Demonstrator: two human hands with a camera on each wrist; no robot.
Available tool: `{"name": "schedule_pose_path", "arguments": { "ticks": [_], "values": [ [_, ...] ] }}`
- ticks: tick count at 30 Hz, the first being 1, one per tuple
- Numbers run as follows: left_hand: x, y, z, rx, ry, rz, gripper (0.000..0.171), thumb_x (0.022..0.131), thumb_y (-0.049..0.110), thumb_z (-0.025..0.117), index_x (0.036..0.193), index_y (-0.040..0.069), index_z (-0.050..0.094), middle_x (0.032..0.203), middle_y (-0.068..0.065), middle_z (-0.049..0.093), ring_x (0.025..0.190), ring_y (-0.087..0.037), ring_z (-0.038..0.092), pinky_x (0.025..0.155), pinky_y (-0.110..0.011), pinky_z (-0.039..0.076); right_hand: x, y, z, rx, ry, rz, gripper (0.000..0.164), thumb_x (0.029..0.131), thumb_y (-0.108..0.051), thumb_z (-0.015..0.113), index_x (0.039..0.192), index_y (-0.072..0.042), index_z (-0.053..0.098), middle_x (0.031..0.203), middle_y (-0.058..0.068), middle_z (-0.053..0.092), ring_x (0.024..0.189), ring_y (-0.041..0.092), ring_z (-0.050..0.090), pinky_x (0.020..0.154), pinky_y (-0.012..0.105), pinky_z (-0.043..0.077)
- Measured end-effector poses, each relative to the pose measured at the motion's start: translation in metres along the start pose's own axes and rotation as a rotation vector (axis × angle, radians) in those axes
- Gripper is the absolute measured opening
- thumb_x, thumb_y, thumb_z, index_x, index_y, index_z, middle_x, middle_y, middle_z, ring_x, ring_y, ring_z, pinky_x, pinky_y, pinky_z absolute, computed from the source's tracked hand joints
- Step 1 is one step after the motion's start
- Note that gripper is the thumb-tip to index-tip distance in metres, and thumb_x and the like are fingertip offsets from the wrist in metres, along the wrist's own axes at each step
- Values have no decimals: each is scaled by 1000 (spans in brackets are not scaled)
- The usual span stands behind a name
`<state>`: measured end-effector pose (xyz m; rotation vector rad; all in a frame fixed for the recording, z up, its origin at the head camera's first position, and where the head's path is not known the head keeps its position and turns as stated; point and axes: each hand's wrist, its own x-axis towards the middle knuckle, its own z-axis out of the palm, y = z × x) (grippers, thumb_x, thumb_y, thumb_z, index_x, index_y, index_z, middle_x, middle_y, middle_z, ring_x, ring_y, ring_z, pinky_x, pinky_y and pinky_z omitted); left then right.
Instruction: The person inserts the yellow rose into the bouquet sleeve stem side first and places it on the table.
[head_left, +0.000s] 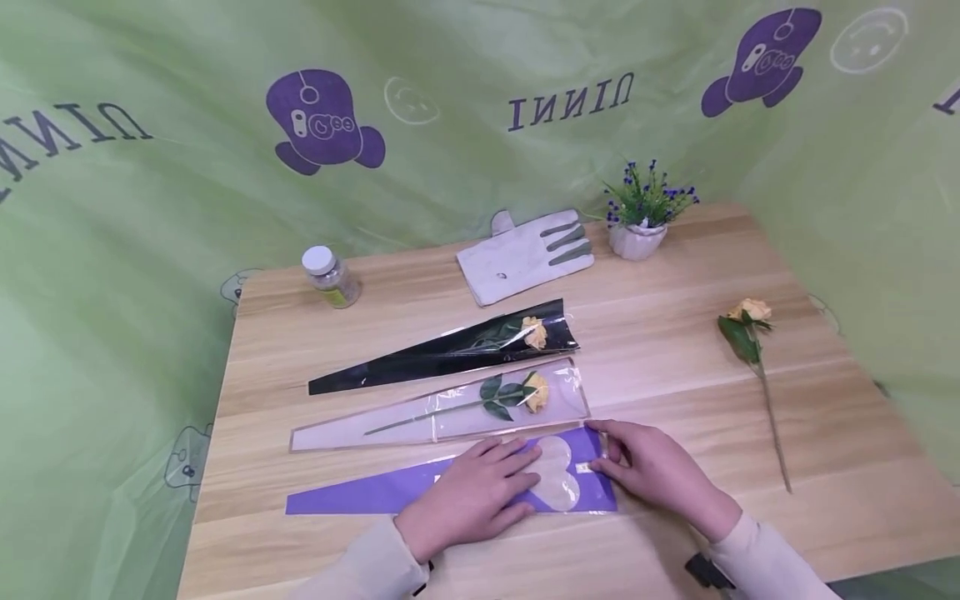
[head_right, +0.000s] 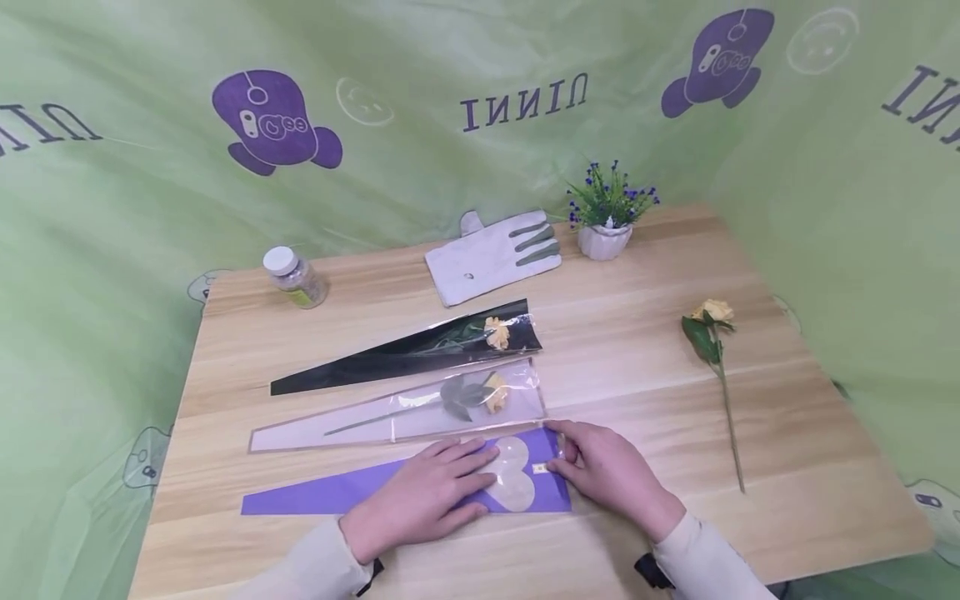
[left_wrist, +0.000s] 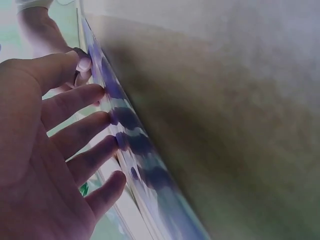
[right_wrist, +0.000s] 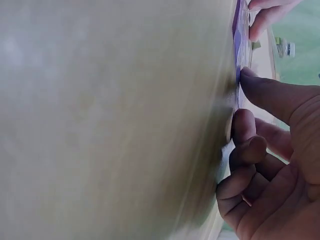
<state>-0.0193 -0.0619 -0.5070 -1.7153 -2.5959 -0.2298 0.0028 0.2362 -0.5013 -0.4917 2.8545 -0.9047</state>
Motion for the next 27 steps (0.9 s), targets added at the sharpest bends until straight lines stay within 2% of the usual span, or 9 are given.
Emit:
{"name": "schedule_pose_path", "arguments": {
  "ticks": [2, 6, 9, 13, 17, 22, 27],
  "values": [
    [-1, 0, -1, 9, 5, -4, 40, 101, 48, 57, 129, 23, 70, 150, -4, 52, 141, -25, 42, 111, -45, 37, 2, 0, 1, 8, 12, -14, 45, 83, -21, 85, 123, -5, 71, 73, -18, 49, 61, 0, 45, 57, 24, 43],
    [-2, 0, -2, 7, 13, -5, 40, 100, 48, 58, 129, 23, 70, 149, -5, 52, 142, -26, 42, 111, -46, 37, 3, 1, 3, 62, 54, -33, 23, 82, -12, 85, 102, -15, 75, 76, -18, 51, 64, 4, 49, 58, 24, 44],
    [-1, 0, -2, 15, 8, 3, 40, 100, 48, 57, 129, 23, 70, 150, -5, 51, 142, -26, 42, 110, -46, 38, 0, 0, 4, 192, 61, -29, 19, 84, -6, 82, 95, -18, 72, 79, -15, 56, 65, 6, 53, 56, 24, 46],
    [-1, 0, -3, 30, -11, 8, 40, 101, 47, 56, 130, 23, 70, 151, -5, 50, 142, -26, 41, 111, -47, 37, -4, -3, 4, 391, 26, -1, 26, 89, -5, 77, 113, -12, 70, 83, -7, 66, 67, 9, 61, 56, 27, 52],
    [1, 5, -5, 36, 1, -3, 42, 100, 48, 57, 132, 22, 69, 150, -7, 51, 141, -27, 42, 113, -47, 33, -7, -4, 4, 456, 19, 13, 43, 90, -4, 76, 130, -7, 60, 85, -3, 70, 69, 12, 66, 58, 29, 55],
    [7, 20, -6, -13, -3, 52, 48, 102, 47, 54, 140, 19, 62, 153, -9, 47, 143, -28, 39, 117, -47, 27, -10, -6, 5, 501, 44, 24, 45, 88, -1, 77, 126, -3, 52, 83, -1, 72, 67, 14, 69, 58, 29, 56],
    [9, 29, -3, -11, -63, 82, 47, 102, 49, 52, 141, 23, 61, 153, -5, 47, 143, -25, 40, 113, -43, 34, -11, -6, 10, 537, 74, 34, 43, 86, -1, 78, 116, -2, 47, 82, 2, 73, 67, 15, 70, 56, 30, 56]
  ]
}}
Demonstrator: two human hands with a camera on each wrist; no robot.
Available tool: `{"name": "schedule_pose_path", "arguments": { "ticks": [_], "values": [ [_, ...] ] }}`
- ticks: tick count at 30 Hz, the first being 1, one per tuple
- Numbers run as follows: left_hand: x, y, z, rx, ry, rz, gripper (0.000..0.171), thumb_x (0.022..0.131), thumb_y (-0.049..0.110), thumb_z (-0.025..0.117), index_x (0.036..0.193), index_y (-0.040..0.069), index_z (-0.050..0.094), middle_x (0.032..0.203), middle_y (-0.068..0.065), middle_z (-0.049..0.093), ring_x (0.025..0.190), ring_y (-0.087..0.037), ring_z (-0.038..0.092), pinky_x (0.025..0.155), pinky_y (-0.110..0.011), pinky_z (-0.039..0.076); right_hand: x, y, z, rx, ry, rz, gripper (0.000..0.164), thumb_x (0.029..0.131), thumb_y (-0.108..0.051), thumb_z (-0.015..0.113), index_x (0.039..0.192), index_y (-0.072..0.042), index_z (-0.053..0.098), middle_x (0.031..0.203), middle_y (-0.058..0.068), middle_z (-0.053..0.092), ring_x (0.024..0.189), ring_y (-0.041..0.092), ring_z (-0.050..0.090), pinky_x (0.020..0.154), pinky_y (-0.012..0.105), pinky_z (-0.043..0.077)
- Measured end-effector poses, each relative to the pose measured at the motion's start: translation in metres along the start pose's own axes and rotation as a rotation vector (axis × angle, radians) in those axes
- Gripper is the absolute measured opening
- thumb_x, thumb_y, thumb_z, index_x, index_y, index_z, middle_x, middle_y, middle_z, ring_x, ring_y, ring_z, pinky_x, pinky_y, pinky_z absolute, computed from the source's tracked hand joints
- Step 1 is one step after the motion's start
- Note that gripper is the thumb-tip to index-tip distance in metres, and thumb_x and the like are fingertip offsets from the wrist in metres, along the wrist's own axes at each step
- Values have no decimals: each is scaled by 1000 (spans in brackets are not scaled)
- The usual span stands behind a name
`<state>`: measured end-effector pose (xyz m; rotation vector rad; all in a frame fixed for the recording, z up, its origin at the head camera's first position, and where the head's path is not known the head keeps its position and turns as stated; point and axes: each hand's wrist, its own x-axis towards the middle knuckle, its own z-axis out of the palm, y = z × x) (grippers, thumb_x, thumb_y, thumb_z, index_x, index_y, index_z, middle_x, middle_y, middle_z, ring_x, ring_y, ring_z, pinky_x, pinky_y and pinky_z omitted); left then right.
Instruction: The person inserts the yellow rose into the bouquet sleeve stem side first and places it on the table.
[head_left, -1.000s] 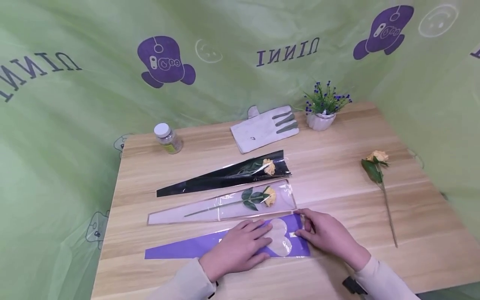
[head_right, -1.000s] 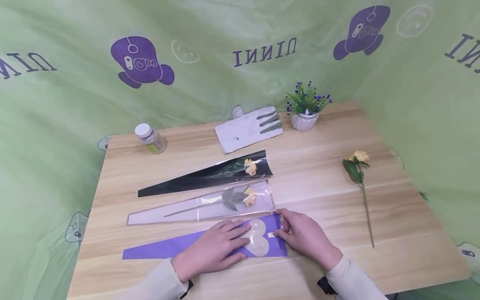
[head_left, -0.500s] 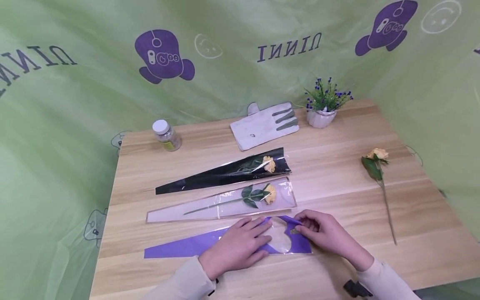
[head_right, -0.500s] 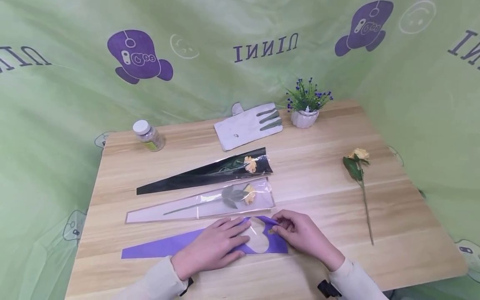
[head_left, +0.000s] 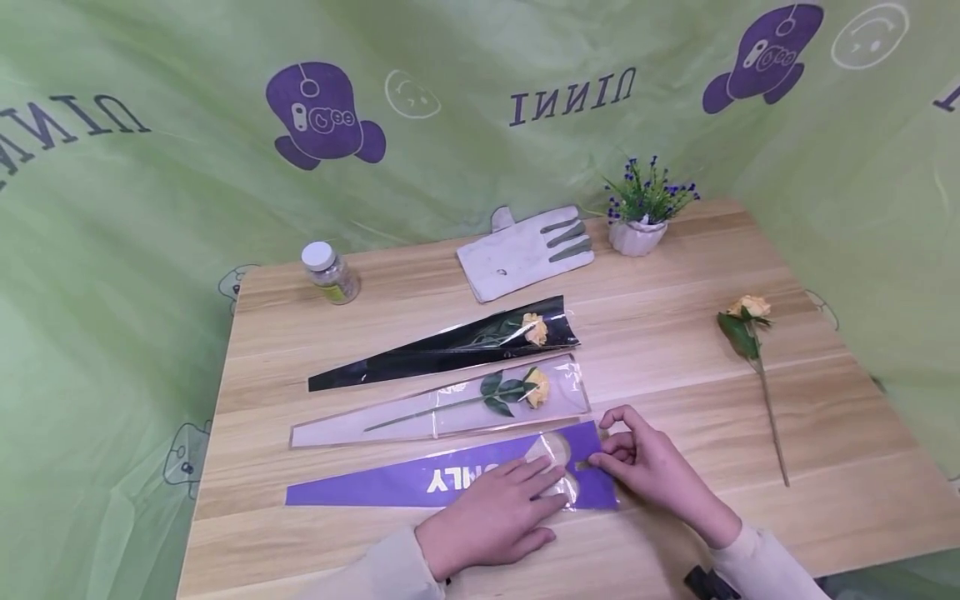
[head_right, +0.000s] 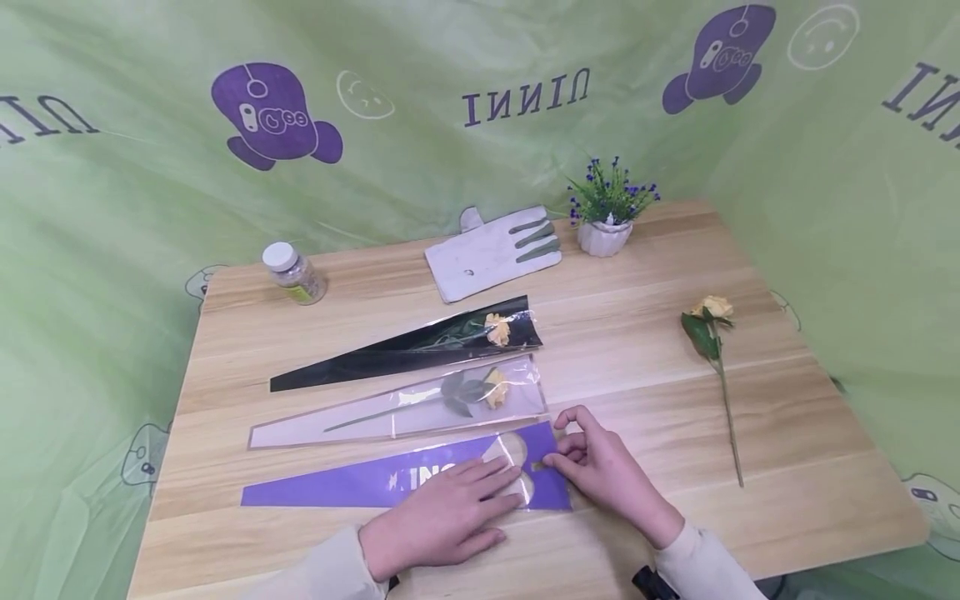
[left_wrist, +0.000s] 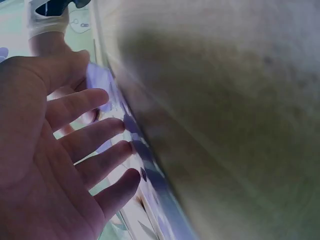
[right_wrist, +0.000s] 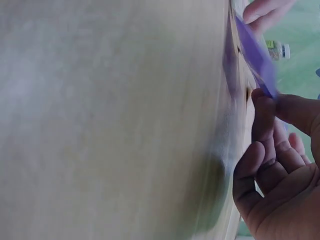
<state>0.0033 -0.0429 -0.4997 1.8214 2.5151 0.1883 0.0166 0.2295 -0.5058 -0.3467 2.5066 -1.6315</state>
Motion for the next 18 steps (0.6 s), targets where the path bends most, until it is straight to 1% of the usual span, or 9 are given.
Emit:
{"name": "schedule_pose_path", "arguments": {
  "ticks": [2, 4, 10, 15, 18],
  "values": [
    [1, 1, 1, 14, -4, -5, 47, 102, 49, 53, 141, 24, 61, 152, -4, 48, 142, -25, 41, 112, -43, 37, 0, 1, 2, 11, 11, 11, 42, 86, 0, 79, 113, -2, 47, 82, 2, 73, 67, 16, 71, 55, 30, 56],
    [1, 0, 2, 23, 8, -2, 47, 102, 49, 54, 140, 24, 61, 151, -4, 50, 142, -25, 41, 111, -43, 38, 1, 2, 3, 18, 19, 18, 41, 85, 1, 78, 110, -2, 46, 81, 3, 74, 67, 16, 71, 54, 30, 56],
    [3, -1, 2, 23, 34, 2, 47, 101, 50, 55, 140, 23, 61, 149, -3, 52, 140, -24, 42, 110, -41, 39, 0, 2, 4, 11, 33, -5, 36, 84, 4, 79, 106, -4, 51, 80, 3, 74, 68, 16, 72, 54, 31, 57],
    [3, -1, 2, 21, 28, -10, 48, 101, 50, 55, 141, 24, 61, 149, -3, 52, 140, -24, 43, 109, -41, 40, 0, -1, 3, -38, 29, 2, 30, 84, -1, 80, 106, -6, 59, 80, -1, 72, 67, 13, 70, 56, 30, 57],
    [4, 0, 2, 16, 8, -17, 49, 102, 49, 54, 144, 24, 58, 152, -2, 49, 140, -23, 42, 108, -41, 41, -1, -3, 3, -94, 41, 24, 22, 86, -7, 80, 100, -10, 64, 81, -5, 71, 67, 10, 68, 58, 28, 57]
  ]
}}
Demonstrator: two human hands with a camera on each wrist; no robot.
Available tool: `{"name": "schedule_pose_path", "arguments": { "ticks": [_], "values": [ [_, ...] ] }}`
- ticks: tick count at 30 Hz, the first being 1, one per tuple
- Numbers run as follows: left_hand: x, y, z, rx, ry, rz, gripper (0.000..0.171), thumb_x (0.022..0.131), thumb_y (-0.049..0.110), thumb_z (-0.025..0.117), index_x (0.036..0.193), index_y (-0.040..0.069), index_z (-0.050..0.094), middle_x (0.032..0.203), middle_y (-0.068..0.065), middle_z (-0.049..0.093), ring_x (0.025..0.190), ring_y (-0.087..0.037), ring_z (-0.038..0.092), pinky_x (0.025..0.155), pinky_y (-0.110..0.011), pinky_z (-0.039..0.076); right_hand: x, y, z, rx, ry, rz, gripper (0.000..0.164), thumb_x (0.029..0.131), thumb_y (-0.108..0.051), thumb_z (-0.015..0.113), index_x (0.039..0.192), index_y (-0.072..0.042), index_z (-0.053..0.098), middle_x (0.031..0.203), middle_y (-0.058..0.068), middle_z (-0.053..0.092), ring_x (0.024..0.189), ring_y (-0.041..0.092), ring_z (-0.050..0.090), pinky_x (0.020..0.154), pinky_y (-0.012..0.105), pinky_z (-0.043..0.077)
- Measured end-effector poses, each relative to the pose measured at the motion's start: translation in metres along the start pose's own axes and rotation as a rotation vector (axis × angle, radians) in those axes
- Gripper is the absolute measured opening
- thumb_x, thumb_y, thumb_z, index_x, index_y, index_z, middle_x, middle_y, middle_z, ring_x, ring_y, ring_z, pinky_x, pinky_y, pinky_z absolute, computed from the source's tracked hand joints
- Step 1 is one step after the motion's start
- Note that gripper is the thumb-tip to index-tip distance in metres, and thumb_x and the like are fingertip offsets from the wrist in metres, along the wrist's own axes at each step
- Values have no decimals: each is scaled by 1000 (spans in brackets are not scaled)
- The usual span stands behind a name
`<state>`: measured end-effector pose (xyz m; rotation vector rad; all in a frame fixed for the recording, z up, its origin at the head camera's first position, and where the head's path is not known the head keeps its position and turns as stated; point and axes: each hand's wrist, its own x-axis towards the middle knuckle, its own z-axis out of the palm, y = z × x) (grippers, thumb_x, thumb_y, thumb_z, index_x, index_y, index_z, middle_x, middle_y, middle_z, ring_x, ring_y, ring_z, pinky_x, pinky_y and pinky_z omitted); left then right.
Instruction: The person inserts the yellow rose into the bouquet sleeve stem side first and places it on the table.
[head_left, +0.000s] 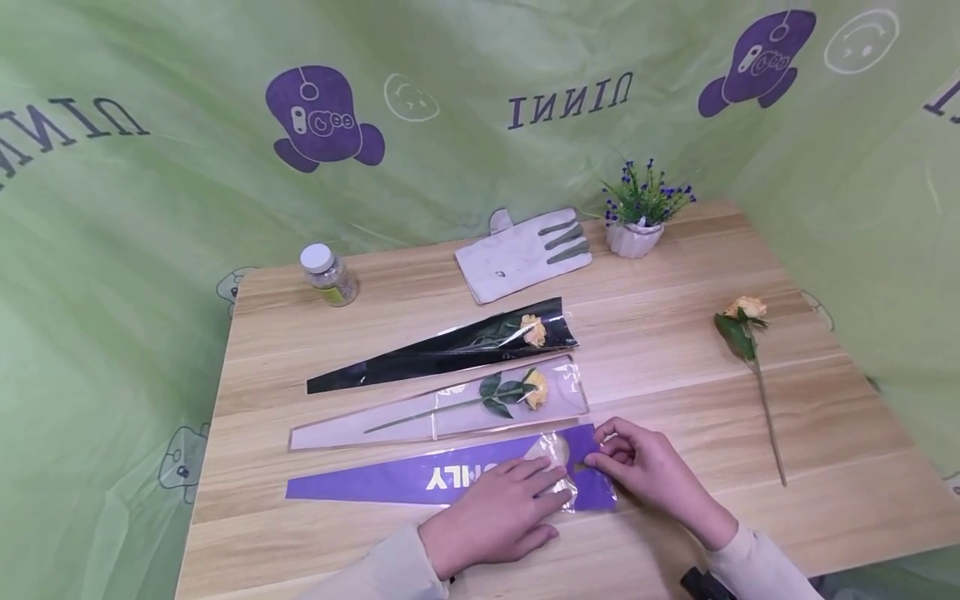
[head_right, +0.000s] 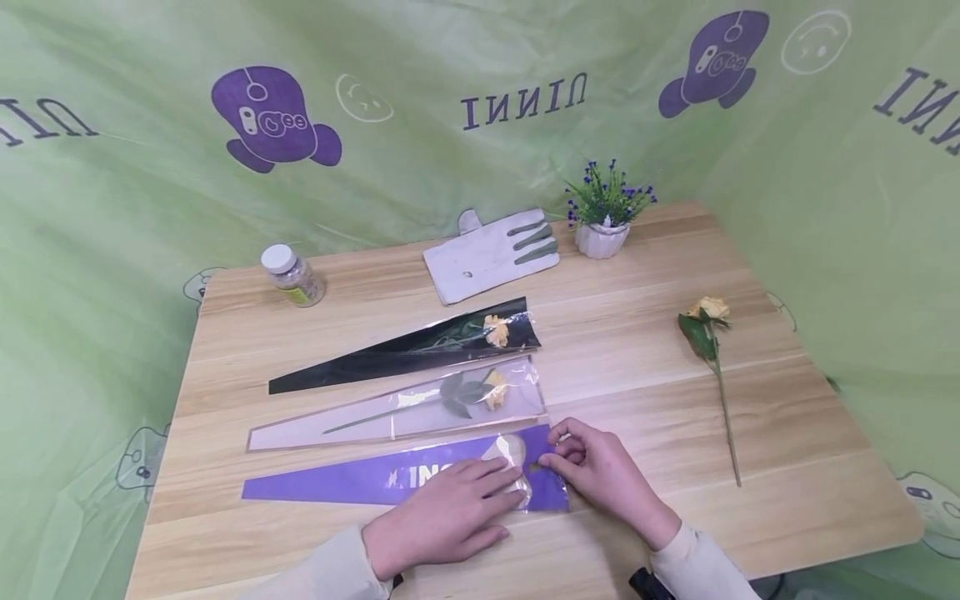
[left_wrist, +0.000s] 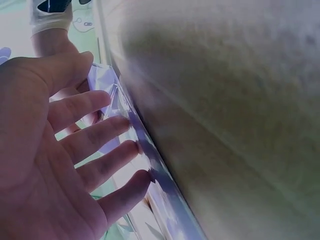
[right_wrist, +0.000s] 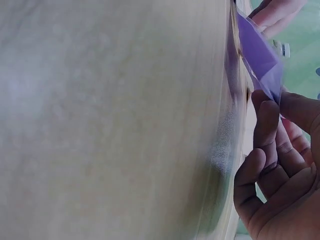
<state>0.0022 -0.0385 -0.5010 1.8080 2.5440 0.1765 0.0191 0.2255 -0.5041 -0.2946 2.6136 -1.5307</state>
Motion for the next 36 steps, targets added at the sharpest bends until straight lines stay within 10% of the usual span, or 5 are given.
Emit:
{"name": "schedule_pose_path", "arguments": {
  "ticks": [12, 25, 30, 36],
  "values": [
    [17, 4, -4, 116, -40, -6, 50, 99, 54, 55, 140, 27, 60, 149, 3, 51, 122, -19, 51, 82, -37, 50, -7, -5, -6, -172, 38, 33, 10, 91, -22, 78, 91, -22, 68, 75, -12, 60, 63, 9, 55, 56, 26, 49],
    [23, -3, -8, 104, -46, 10, 46, 99, 55, 56, 135, 29, 64, 143, 7, 57, 119, -18, 53, 83, -34, 50, -8, -7, -6, -118, -72, -174, 22, 97, -6, 67, 118, -13, 72, 112, -5, 69, 89, 9, 64, 74, 29, 54],
    [23, -8, -7, -10, -13, -16, 47, 101, 51, 54, 139, 25, 63, 141, 6, 59, 123, -17, 54, 94, -35, 49, -8, -5, -3, -110, -57, -182, 24, 93, -9, 74, 116, -13, 72, 105, -5, 68, 70, 7, 56, 57, 24, 48],
    [29, -14, -5, -386, 105, -157, 31, 102, 34, 61, 123, 15, 72, 116, 7, 70, 105, -7, 63, 92, -25, 49, -7, -4, 2, -122, -26, -176, 24, 91, -12, 77, 114, -13, 72, 97, -10, 65, 68, 7, 54, 55, 24, 47]
  ]
}}
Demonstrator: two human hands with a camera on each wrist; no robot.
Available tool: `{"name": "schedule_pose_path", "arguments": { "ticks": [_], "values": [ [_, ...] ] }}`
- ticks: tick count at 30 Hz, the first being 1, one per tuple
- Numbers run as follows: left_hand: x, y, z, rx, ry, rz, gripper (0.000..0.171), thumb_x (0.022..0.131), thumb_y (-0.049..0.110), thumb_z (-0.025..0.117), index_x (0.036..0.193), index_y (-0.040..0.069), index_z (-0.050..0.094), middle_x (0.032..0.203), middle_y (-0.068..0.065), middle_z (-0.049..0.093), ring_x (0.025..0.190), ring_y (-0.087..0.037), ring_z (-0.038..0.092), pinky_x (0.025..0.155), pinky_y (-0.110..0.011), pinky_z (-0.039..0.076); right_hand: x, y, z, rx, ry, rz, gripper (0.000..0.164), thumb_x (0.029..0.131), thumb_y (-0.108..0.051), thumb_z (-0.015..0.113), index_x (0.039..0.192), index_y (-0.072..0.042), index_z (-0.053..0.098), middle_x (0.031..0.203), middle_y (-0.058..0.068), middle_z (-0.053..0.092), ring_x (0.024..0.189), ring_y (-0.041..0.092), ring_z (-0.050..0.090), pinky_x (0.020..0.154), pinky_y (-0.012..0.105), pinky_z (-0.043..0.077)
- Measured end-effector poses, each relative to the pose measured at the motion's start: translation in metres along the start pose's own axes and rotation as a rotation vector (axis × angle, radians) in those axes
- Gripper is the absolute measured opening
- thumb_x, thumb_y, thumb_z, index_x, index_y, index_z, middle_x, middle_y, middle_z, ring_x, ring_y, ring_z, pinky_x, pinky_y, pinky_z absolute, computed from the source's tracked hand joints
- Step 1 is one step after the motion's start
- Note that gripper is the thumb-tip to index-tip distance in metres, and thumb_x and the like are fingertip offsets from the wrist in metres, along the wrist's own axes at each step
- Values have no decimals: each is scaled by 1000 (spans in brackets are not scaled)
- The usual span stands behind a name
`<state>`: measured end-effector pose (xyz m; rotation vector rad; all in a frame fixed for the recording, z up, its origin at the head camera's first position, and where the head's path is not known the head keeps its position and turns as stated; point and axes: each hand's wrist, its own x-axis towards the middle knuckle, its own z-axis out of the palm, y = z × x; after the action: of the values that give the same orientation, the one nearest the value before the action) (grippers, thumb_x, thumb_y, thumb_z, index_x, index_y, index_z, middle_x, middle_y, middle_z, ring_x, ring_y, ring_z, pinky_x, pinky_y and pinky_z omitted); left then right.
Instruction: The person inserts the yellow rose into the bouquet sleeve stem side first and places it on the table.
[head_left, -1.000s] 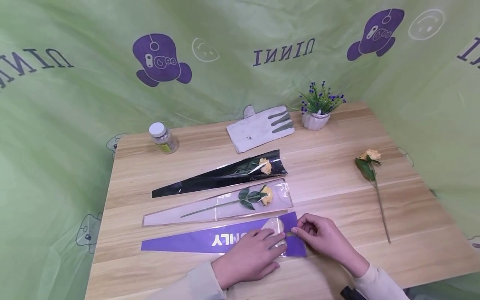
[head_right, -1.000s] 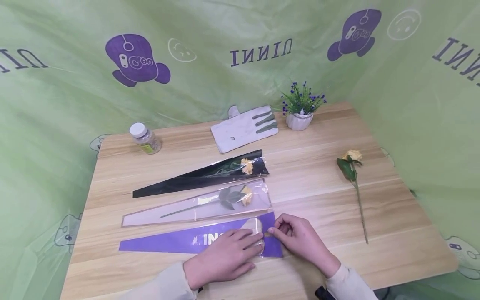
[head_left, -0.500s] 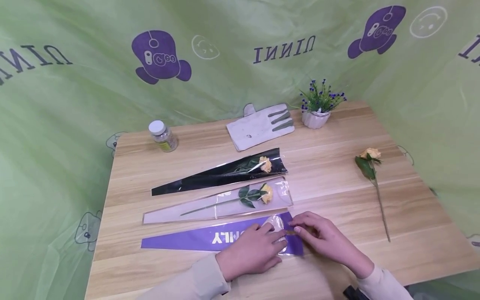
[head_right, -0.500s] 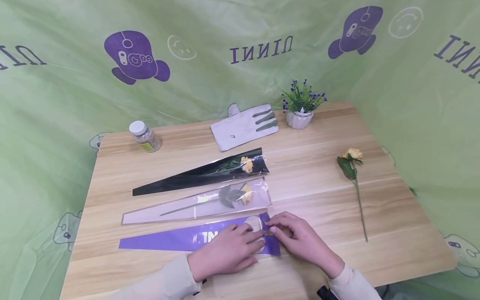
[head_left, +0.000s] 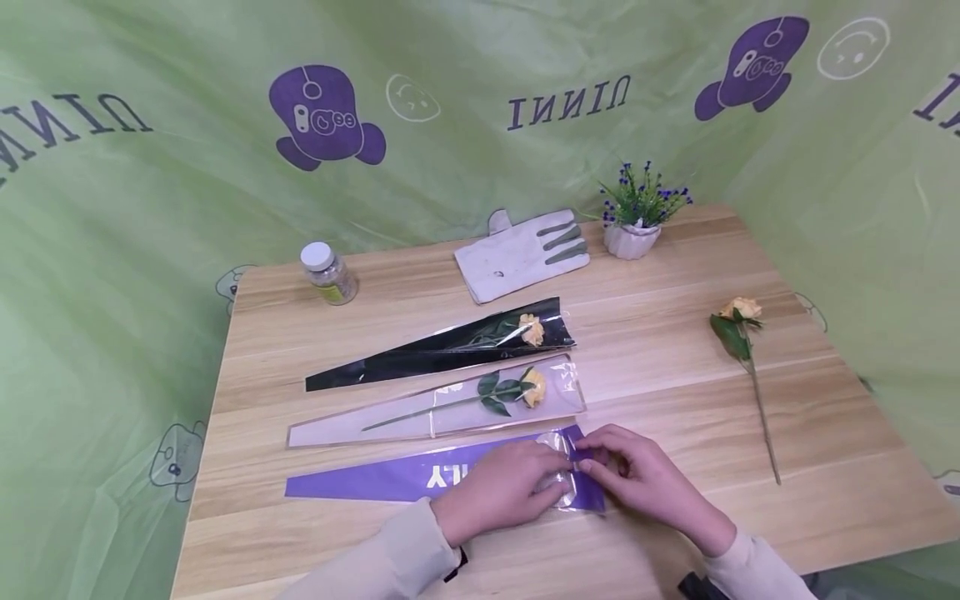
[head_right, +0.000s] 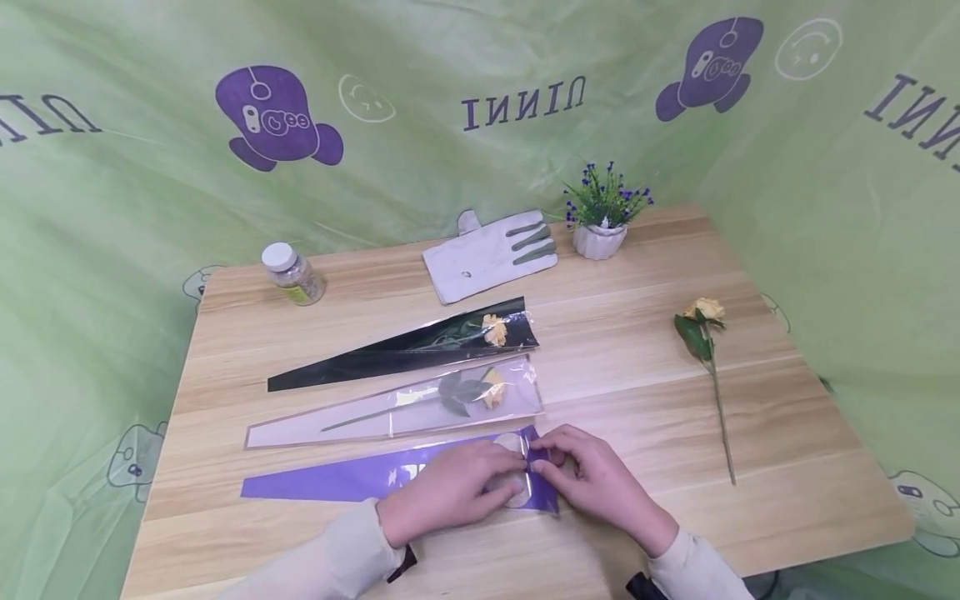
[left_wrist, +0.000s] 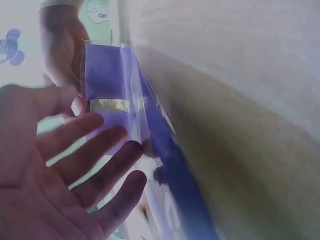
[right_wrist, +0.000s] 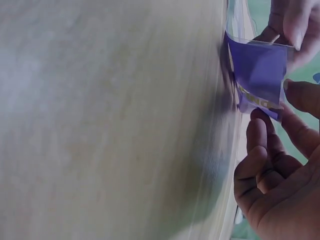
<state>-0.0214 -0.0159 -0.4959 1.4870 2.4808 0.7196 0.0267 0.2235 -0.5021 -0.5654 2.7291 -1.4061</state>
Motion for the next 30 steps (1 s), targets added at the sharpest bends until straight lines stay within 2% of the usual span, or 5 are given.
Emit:
{"name": "schedule_pose_path", "arguments": {
  "ticks": [4, 10, 19, 25, 30],
  "values": [
    [7, -5, 3, -167, 61, -108, 17, 100, 27, 65, 107, 17, 77, 95, 13, 69, 86, 2, 59, 80, -17, 48, 2, 0, 4, -18, 37, -14, 25, 87, -9, 80, 111, -13, 73, 92, -14, 62, 66, 6, 53, 53, 24, 47],
    [16, -8, 3, -254, 79, -188, 18, 101, 26, 64, 90, 19, 75, 76, 17, 58, 71, 2, 52, 68, -17, 45, 5, -4, 11, -19, 64, -62, 27, 86, -9, 82, 110, -14, 74, 91, -12, 63, 67, 5, 54, 53, 24, 48],
    [18, -7, 3, -261, 62, -256, 15, 99, 25, 63, 95, 19, 76, 84, 16, 64, 78, 1, 57, 77, -22, 49, 7, -6, 11, -8, 53, -61, 29, 86, -10, 81, 113, -16, 73, 92, -12, 63, 67, 6, 54, 54, 24, 47],
    [19, -6, 4, -225, 66, -241, 14, 98, 24, 63, 91, 20, 75, 73, 18, 56, 68, 2, 51, 68, -19, 45, 6, -6, -11, 93, 38, 100, 35, 91, -9, 75, 125, -9, 68, 99, -4, 70, 75, 13, 62, 63, 28, 54],
    [20, -6, 4, -207, 69, -238, 14, 98, 25, 63, 92, 20, 75, 77, 19, 58, 73, 2, 53, 72, -19, 46, 7, 10, -66, 70, 103, 295, 34, 99, -13, 66, 130, -1, 62, 102, 10, 69, 81, 20, 63, 66, 28, 55]
  ]
}}
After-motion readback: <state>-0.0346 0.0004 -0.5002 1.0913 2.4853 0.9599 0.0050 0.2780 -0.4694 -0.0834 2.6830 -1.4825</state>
